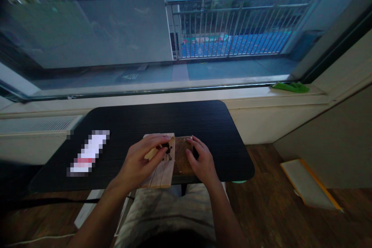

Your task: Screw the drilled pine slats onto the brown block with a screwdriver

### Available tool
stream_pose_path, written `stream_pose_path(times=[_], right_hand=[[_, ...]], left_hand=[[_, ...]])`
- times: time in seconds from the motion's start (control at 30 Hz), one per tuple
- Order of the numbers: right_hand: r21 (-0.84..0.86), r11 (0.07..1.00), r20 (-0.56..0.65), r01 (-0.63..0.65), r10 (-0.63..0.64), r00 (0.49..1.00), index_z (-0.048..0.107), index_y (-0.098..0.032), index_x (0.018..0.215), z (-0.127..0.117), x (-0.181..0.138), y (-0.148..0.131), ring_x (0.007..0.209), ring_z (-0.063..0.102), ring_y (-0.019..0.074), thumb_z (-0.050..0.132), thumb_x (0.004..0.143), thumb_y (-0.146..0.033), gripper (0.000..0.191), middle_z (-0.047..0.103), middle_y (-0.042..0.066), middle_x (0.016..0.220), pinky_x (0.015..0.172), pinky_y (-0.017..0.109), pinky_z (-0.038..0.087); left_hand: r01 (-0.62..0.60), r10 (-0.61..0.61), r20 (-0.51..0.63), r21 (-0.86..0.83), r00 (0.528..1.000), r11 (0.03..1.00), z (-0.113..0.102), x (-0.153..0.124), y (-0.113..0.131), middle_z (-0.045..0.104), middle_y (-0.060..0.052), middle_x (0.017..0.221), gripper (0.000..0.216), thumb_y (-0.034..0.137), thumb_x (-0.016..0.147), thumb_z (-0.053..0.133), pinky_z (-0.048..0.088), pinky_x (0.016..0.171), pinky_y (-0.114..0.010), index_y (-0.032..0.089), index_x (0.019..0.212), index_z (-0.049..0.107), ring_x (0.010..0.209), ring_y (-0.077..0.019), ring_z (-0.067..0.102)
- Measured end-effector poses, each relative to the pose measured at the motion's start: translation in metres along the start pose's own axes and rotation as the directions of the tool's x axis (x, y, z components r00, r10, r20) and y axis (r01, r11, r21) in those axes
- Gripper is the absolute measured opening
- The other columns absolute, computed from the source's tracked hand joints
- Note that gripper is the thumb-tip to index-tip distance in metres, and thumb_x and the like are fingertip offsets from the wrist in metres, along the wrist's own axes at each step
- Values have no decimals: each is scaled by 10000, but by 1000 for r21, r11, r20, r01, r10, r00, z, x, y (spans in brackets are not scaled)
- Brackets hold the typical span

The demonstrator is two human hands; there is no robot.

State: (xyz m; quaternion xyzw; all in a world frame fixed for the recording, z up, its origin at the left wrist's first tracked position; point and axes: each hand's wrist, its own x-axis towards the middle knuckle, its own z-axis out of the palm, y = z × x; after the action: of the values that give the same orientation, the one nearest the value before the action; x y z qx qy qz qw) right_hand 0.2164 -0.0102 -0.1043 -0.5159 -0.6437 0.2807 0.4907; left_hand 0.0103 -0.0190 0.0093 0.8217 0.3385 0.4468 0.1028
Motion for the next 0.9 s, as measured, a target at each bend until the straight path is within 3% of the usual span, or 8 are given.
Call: stream_pose_path(times=[0.3,0.43,0.63,0.9], right_hand=[[-4,1000,8,-9,10,1000,711,-269,1218,0,0,0,1292,604,292,606,892,-309,345,651,109,1375,1141,548,441],[-4,1000,0,2,-2,1000,710,-276,1220,0,0,0,1294,603,290,605,891,-305,347,658,103,1368,1142,545,442],[-7,1000,0,2,-2,1000,714,-279,1222,0,0,1,1291,606,296,611,890,-312,349,658,102,1369,1134,546,452],[-13,1000,15,-8,8,1000,714,-263,1226,-2,0,0,1290,607,298,605,894,-318,353,655,114,1373,1134,548,451]], left_hand=[[32,-32,6,39,999,999,1,2,1,727,-74,1089,248,167,957,628,622,851,-322,234,1190,681,971,-179,718],[0,0,4,34,1000,999,1,1,1,744,-76,1119,267,168,961,618,622,875,-346,236,1213,670,996,-188,724],[75,-75,35,-3,997,997,0,-1,2,750,-74,1156,338,133,953,600,620,886,-340,236,1274,618,957,-166,732],[53,-52,15,-16,999,998,1,0,1,740,-66,1112,293,190,951,649,615,901,-363,231,1240,637,968,-169,719]])
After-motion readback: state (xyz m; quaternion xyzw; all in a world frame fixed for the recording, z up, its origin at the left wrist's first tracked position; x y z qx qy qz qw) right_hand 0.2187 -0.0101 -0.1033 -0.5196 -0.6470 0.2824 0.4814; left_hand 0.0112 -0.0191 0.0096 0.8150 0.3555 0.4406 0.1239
